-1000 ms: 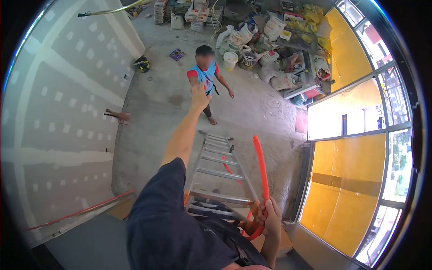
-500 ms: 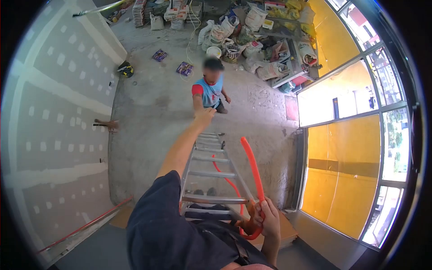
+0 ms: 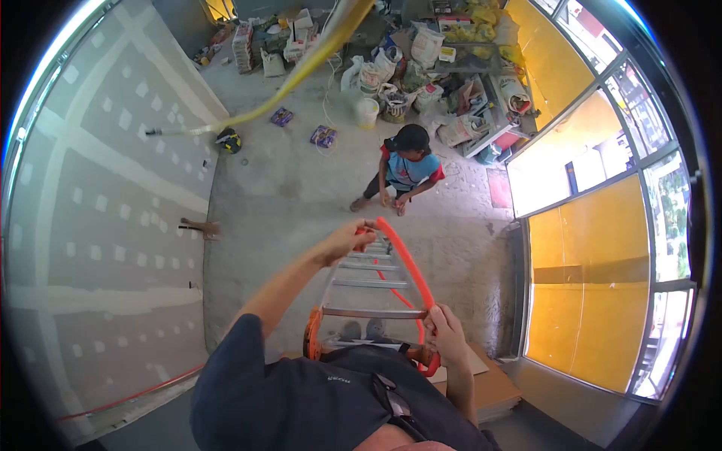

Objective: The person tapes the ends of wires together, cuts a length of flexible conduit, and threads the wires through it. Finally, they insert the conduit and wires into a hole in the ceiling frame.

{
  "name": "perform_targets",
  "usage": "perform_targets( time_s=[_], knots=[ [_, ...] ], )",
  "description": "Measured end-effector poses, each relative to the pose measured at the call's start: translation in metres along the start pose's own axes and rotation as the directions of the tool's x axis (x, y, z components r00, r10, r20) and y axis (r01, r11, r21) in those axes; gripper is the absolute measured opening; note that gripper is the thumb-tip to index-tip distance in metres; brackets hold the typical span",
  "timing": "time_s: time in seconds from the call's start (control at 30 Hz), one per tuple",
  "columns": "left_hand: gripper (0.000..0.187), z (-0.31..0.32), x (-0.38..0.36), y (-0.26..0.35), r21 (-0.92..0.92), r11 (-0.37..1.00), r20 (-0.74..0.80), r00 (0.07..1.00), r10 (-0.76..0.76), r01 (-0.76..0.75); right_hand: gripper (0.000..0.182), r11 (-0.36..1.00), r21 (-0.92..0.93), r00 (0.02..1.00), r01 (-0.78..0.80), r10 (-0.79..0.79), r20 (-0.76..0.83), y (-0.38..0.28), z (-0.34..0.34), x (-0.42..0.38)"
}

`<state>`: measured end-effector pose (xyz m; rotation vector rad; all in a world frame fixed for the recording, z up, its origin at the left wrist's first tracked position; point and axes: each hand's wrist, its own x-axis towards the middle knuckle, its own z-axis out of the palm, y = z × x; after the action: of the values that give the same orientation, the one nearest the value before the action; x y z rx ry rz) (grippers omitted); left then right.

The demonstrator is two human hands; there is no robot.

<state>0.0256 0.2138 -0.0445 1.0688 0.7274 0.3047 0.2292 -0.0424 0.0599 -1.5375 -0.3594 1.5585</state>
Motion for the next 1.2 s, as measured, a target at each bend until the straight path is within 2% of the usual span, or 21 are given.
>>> perform_targets(
  time_s=[0.07, 0.1, 0.13, 0.2, 0.23, 0.3, 0.33, 0.4, 0.43, 0.53, 0.6, 0.67, 0.7, 0.77, 0.8, 0.87, 0.9, 1.03, 1.1, 1.17, 1.2],
  knots=[
    [0.028, 0.034, -0.062, 0.030, -0.108, 0.981, -0.115, 0.982, 0.147, -0.160, 0.029, 1.000, -0.010, 0.999, -0.008, 0.009, 0.047, 0.000, 0.010, -0.010],
    [0.028, 0.043, -0.081, 0.029, -0.097, 0.983, -0.115, 0.983, 0.146, -0.158, 0.028, 0.999, -0.029, 0.996, -0.028, 0.030, 0.086, 0.001, 0.015, -0.017],
    [0.028, 0.049, -0.097, 0.028, -0.017, 0.974, -0.205, 0.954, 0.219, -0.227, 0.028, 1.000, -0.020, 0.996, -0.021, 0.023, 0.089, 0.002, 0.022, -0.022],
    [0.026, 0.064, -0.129, 0.024, 0.163, 0.919, -0.341, 0.853, 0.395, -0.360, 0.026, 0.992, -0.127, 0.978, 0.008, 0.019, 0.210, 0.005, 0.034, -0.033],
    [0.026, 0.068, -0.141, 0.021, 0.174, 0.914, -0.333, 0.851, 0.405, -0.367, 0.026, 0.992, -0.120, 0.977, 0.021, 0.005, 0.211, 0.004, 0.039, -0.038],
    [0.025, 0.075, -0.165, 0.012, -0.045, 0.860, -0.452, 0.778, 0.435, -0.508, 0.027, 0.965, -0.256, 0.929, 0.057, 0.043, 0.368, 0.005, 0.044, -0.051],
    [0.026, 0.078, -0.175, 0.010, -0.070, 0.824, -0.470, 0.747, 0.470, -0.563, 0.027, 0.963, -0.260, 0.929, 0.073, 0.030, 0.370, 0.010, 0.044, -0.055],
    [0.028, 0.082, -0.186, 0.016, -0.138, 0.789, -0.506, 0.727, 0.464, -0.599, 0.029, 0.883, -0.355, 0.861, 0.307, -0.098, 0.499, 0.022, 0.045, -0.061],
    [0.029, 0.086, -0.193, 0.018, -0.210, 0.758, -0.544, 0.718, 0.434, -0.617, 0.029, 0.882, -0.358, 0.861, 0.307, -0.097, 0.500, 0.024, 0.044, -0.065],
    [0.033, 0.074, -0.199, 0.034, -0.147, 0.750, -0.593, 0.665, 0.454, -0.644, 0.034, 0.890, -0.396, 0.819, 0.226, 0.046, 0.572, 0.019, 0.037, -0.070],
    [0.032, 0.062, -0.195, 0.044, -0.156, 0.698, -0.597, 0.630, 0.497, -0.699, 0.038, 0.762, -0.570, 0.805, 0.307, 0.112, 0.583, 0.004, 0.029, -0.064],
    [0.032, 0.050, -0.192, 0.060, -0.157, 0.649, -0.608, 0.591, 0.530, -0.744, 0.039, 0.773, -0.525, 0.831, 0.356, -0.005, 0.556, -0.002, 0.018, -0.035],
    [0.032, 0.049, -0.184, 0.069, -0.074, 0.689, -0.630, 0.569, 0.528, -0.721, 0.039, 0.759, -0.527, 0.813, 0.383, -0.006, 0.582, -0.010, 0.020, -0.027],
    [0.032, 0.054, -0.184, 0.086, 0.024, 0.715, -0.659, 0.527, 0.537, -0.699, 0.041, 0.554, -0.634, 0.840, 0.539, -0.302, 0.450, -0.024, 0.029, -0.018],
    [0.031, 0.062, -0.187, 0.092, 0.074, 0.721, -0.603, 0.545, 0.583, -0.689, 0.041, 0.550, -0.631, 0.834, 0.548, -0.303, 0.460, -0.027, 0.034, -0.019],
    [0.030, 0.075, -0.183, 0.101, 0.137, 0.716, -0.530, 0.560, 0.637, -0.685, 0.044, 0.393, -0.506, 0.641, 0.768, -0.466, 0.610, -0.041, 0.045, -0.018],
    [0.030, 0.083, -0.183, 0.104, 0.143, 0.710, -0.517, 0.560, 0.648, -0.690, 0.044, 0.387, -0.504, 0.635, 0.772, -0.480, 0.605, -0.050, 0.054, -0.021],
    [0.025, 0.103, -0.180, 0.106, 0.222, 0.675, -0.410, 0.560, 0.720, -0.704, 0.044, 0.273, -0.341, 0.428, 0.899, -0.711, 0.558, -0.074, 0.109, -0.023],
    [0.023, 0.113, -0.179, 0.106, 0.234, 0.672, -0.376, 0.573, 0.729, -0.702, 0.045, 0.344, -0.290, 0.448, 0.893, -0.740, 0.501, -0.083, 0.136, -0.027],
    [0.021, 0.124, -0.182, 0.108, 0.090, 0.675, -0.332, 0.617, 0.713, -0.732, 0.046, 0.411, -0.230, 0.471, 0.882, -0.759, 0.449, -0.084, 0.143, -0.028],
    [0.021, 0.125, -0.186, 0.109, 0.094, 0.677, -0.328, 0.619, 0.713, -0.730, 0.046, 0.533, -0.121, 0.518, 0.837, -0.703, 0.488, -0.084, 0.143, -0.025]
  ],
)
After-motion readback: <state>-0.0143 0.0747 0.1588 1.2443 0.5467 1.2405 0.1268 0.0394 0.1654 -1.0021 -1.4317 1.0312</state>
